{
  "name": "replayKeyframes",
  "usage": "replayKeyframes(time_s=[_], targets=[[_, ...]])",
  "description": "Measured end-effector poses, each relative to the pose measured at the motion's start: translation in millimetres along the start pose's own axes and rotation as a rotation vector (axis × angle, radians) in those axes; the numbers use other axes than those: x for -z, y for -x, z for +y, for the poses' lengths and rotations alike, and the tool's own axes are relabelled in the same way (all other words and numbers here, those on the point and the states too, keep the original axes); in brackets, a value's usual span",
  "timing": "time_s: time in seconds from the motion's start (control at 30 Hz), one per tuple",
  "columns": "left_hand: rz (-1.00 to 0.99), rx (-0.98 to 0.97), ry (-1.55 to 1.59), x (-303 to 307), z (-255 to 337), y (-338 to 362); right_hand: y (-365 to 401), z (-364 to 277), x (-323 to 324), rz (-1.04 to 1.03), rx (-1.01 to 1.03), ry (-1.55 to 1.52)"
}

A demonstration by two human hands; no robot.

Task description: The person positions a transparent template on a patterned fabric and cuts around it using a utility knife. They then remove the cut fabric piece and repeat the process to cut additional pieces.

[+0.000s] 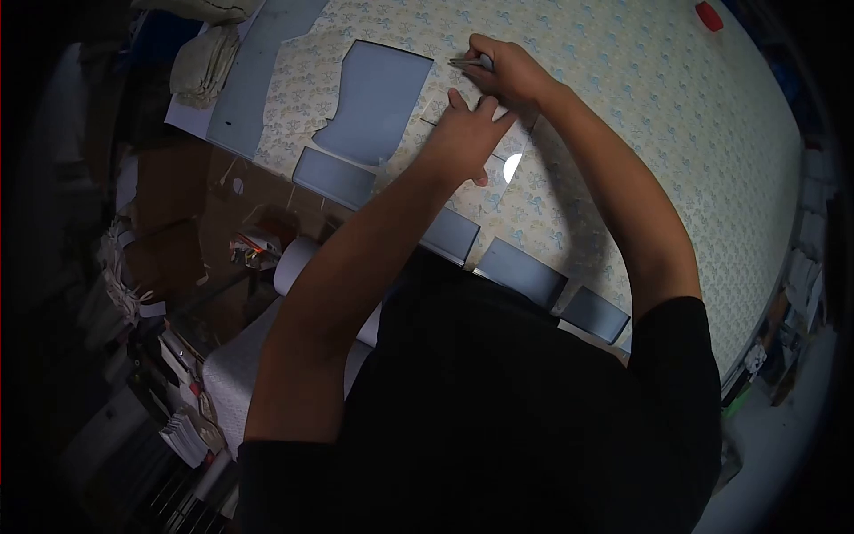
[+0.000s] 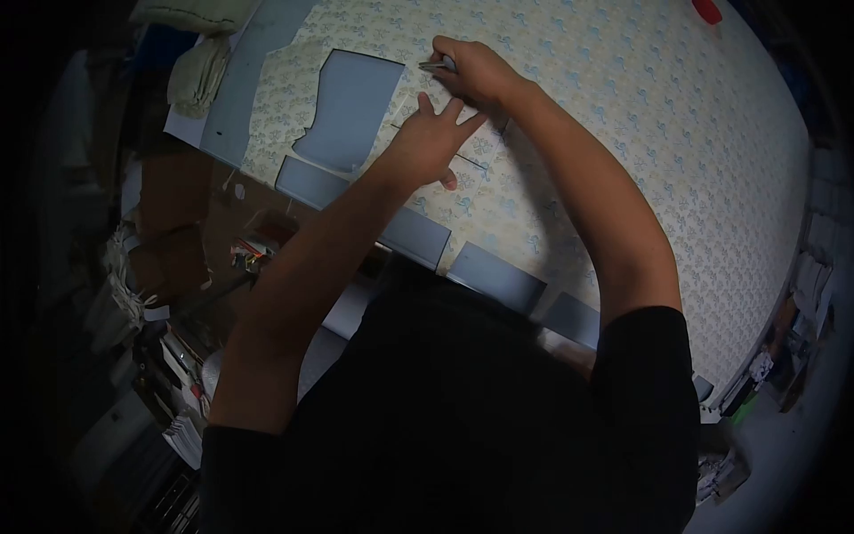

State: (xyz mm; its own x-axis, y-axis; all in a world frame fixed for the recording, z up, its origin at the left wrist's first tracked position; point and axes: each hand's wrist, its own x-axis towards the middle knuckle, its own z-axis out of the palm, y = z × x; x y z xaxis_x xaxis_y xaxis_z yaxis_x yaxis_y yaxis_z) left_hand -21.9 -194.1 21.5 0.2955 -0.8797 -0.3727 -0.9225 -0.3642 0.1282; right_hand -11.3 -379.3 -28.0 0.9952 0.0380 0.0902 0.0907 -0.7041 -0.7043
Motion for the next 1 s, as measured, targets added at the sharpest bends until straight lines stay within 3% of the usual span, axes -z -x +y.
replayKeyframes(time_s=[0.17,0.3,0.37,0.47,0.5,0.57,0.77,0.9,0.97,1.0], targets=[[0.065,0.003,0.045,-3.9,-5.4,6.5,12.9,-8.2,-10.1,0.078,-0.133,-0.203],[0.091,0.026,0.012,-12.0,-9.1,9.7,20.2,-10.8,-10.0,0.124,-0.117,-0.149],[0.132,0.026,-0.006,-14.3,-10.5,13.4,30.7,-9.3,-9.1,0.421,-0.128,-0.150],[0.171,0.079,-0.011,-14.1,-8.1,25.1,61.0,0.2,7.6,0.534,-0.107,-0.325],[0.146,0.112,0.048,-11.3,-8.8,28.8,76.2,-8.1,15.7,0.520,-0.116,-0.322],[0.114,0.151,0.130,-12.9,-7.6,35.3,110.5,-28.6,32.5,0.435,-0.349,-0.557],[0.119,0.161,0.137,-24.3,-13.2,39.6,182.7,-74.5,18.6,0.211,-0.491,-0.723],[0.021,0.142,0.052,-15.2,-19.0,40.0,206.8,-89.9,-7.9,0.020,-0.453,-0.526],[-0.023,0.139,0.034,-13.3,-17.4,41.4,210.5,-102.3,-15.6,-0.111,-0.195,-0.180],[-0.039,0.171,0.041,-12.9,-15.0,41.7,207.8,-112.4,-16.5,-0.103,-0.123,-0.189]])
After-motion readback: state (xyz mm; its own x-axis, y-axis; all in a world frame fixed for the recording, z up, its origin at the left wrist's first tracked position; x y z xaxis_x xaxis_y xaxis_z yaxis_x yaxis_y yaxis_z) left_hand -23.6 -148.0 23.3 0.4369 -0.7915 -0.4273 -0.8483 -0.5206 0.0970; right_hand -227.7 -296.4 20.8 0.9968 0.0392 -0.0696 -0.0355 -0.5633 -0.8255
